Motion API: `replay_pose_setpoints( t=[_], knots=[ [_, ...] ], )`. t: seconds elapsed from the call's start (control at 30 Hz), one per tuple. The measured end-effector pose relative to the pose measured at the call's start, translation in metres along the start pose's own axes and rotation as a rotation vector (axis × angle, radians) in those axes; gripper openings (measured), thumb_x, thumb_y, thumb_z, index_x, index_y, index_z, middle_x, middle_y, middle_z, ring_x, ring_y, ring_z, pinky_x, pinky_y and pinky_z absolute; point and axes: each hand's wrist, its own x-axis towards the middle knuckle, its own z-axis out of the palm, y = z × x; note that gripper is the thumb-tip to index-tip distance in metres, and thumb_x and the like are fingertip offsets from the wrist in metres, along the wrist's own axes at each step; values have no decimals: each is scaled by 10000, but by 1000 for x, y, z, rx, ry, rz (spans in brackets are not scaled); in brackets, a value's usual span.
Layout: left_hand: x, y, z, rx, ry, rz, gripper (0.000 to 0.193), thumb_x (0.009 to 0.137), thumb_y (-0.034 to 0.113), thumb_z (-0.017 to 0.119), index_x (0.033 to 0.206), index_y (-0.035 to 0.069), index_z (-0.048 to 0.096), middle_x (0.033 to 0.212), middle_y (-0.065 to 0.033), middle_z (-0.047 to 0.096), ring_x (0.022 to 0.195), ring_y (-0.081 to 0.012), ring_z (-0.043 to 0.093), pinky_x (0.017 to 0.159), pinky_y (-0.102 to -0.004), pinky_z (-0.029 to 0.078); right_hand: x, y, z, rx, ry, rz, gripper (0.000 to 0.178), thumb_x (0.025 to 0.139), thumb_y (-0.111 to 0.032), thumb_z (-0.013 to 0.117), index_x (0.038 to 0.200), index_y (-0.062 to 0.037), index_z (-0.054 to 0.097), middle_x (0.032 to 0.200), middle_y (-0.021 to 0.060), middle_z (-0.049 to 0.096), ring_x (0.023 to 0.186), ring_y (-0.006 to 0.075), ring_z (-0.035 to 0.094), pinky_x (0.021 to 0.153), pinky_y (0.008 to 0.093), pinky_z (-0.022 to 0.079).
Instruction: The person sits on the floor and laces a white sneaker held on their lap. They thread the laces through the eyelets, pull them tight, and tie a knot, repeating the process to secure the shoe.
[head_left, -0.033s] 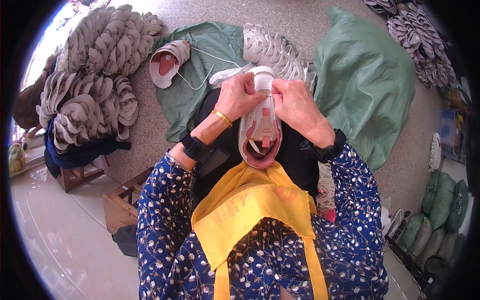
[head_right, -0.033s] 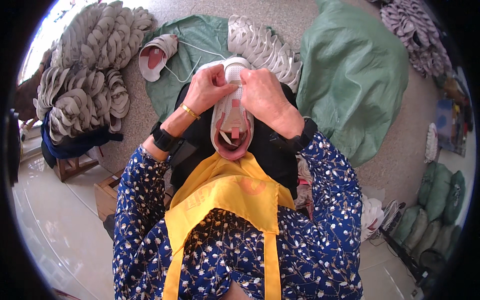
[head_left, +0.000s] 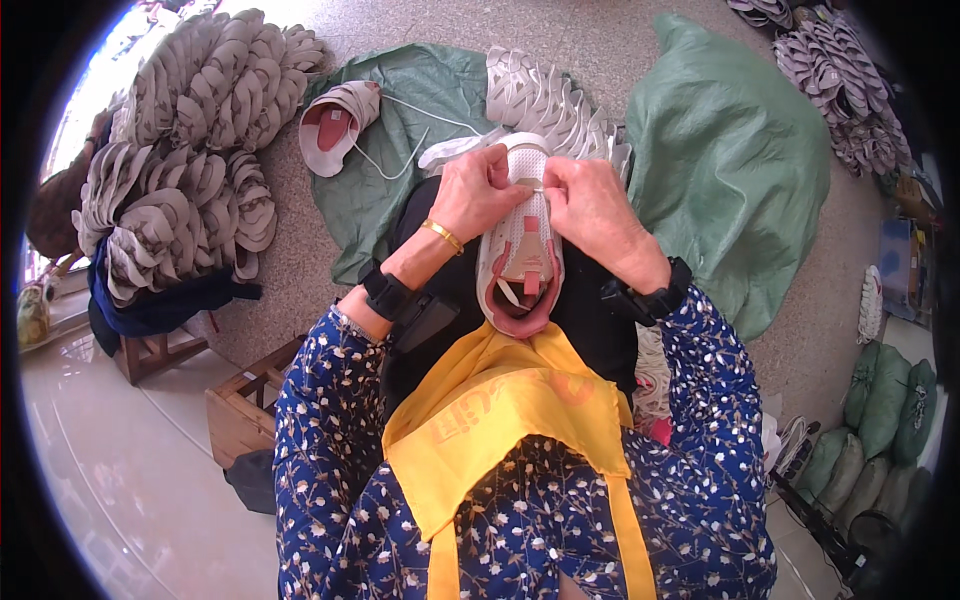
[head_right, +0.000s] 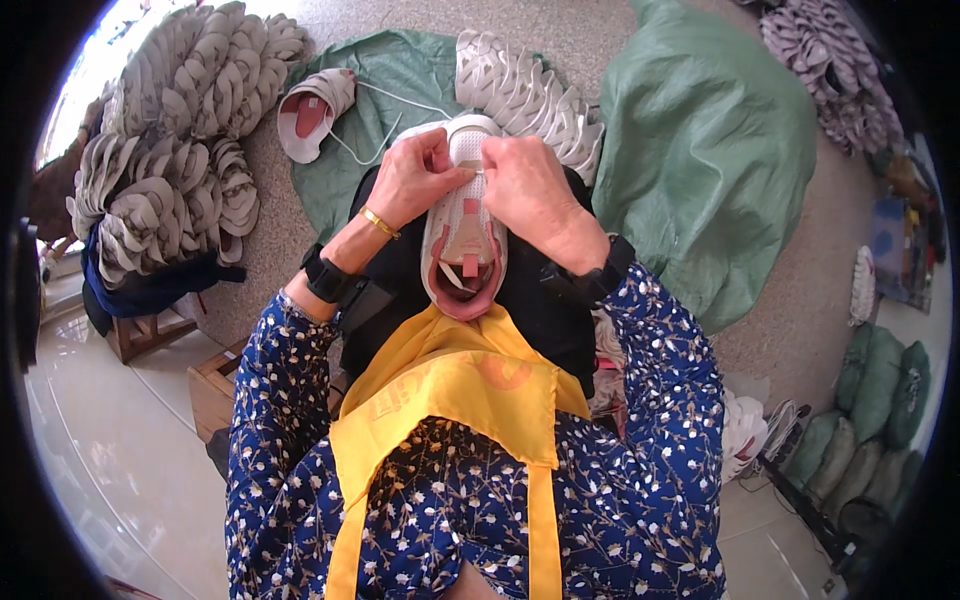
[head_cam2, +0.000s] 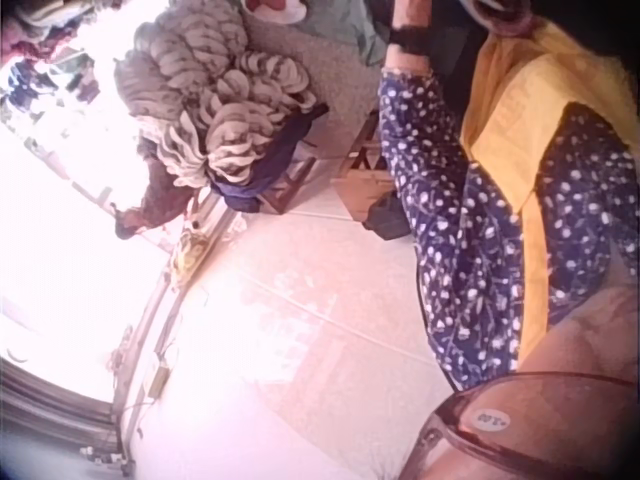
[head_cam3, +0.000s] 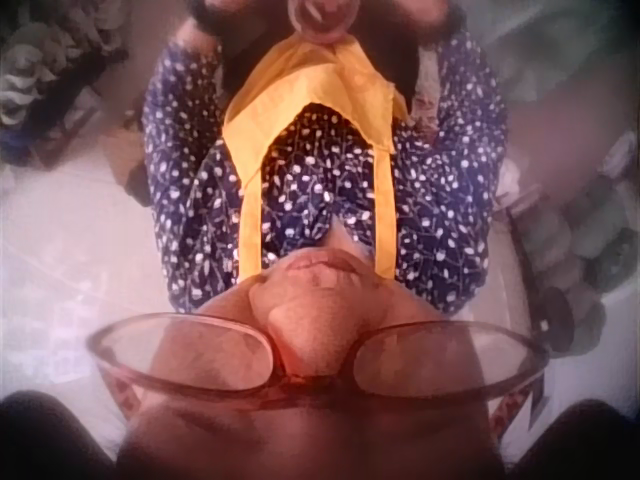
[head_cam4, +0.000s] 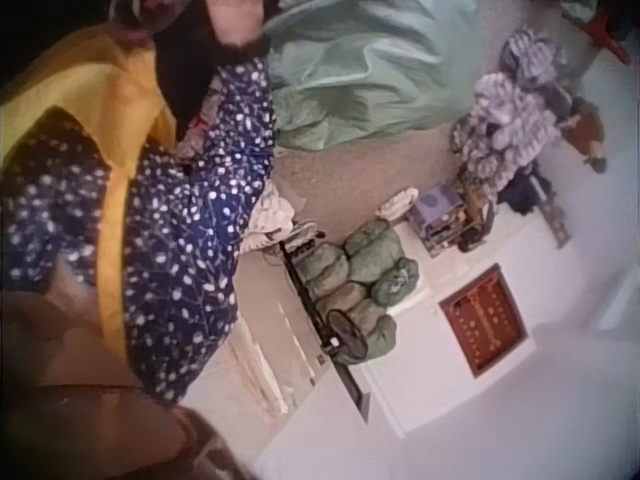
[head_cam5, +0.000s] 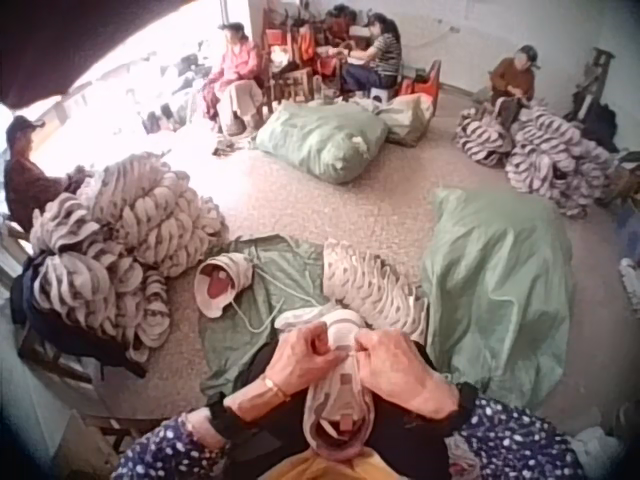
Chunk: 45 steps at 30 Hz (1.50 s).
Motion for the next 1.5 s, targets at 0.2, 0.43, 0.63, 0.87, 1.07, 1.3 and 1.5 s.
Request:
replay_pose_setpoints(
  t=[0.2, 0.43, 0.63, 0.87, 1.07, 1.3, 1.5],
  knots=[
    [-3, 2, 1, -24, 9, -15, 373, 758, 258, 837, 751, 26, 545, 648, -43, 556, 607, -126, 537, 575, -311, 465, 3, 8, -4, 76, -1, -31, 72, 775, -35, 620, 792, 6, 678, 742, 238, 658, 743, 422, 679, 675, 491, 529],
    [-7, 1, 2, -16, 35, 7, 362, 762, 249, 835, 772, 25, 550, 660, -44, 578, 614, -124, 570, 582, -306, 485, 3, 9, -3, 167, -10, -3, 102, 787, -64, 654, 837, 15, 695, 748, 214, 680, 730, 384, 698, 669, 435, 541],
    [-12, 5, 2, -9, 44, 23, 293, 762, 200, 796, 801, 26, 564, 670, -54, 603, 626, -155, 624, 606, -310, 507, -6, 8, 5, 280, 46, 122, 85, 800, -70, 699, 832, 6, 716, 750, 175, 704, 712, 321, 713, 677, 410, 550],
    [-19, 4, 10, 27, 128, 59, 208, 762, 145, 746, 799, 16, 587, 683, -87, 639, 639, -192, 671, 623, -324, 532, -14, 14, 1, 174, 108, 0, 87, 821, -83, 729, 859, -10, 756, 822, 188, 705, 758, 348, 698, 710, 422, 549],
    [-26, 7, 15, -57, 211, 57, 155, 771, 95, 716, 797, 12, 588, 663, -89, 642, 607, -180, 669, 599, -303, 530, -23, 16, 6, 222, 67, 17, 101, 898, 24, 666, 964, 59, 733, 918, 134, 724, 723, 191, 736, 609, 283, 617],
    [-37, 9, 19, -116, 258, 132, 135, 790, 46, 709, 810, 9, 580, 666, -72, 641, 602, -157, 662, 587, -285, 522, -38, 16, 14, 352, 110, 86, 103, 924, 27, 644, 994, 32, 719, 834, 79, 722, 697, 119, 712, 599, 251, 586],
    [-40, 12, 27, -148, 266, 142, 149, 782, 0, 704, 814, 2, 559, 716, -110, 633, 625, -217, 667, 586, -314, 532, -46, 15, 17, 457, 126, 162, 54, 902, 18, 659, 952, 25, 680, 797, 83, 697, 685, 162, 680, 612, 294, 555]
  ],
)
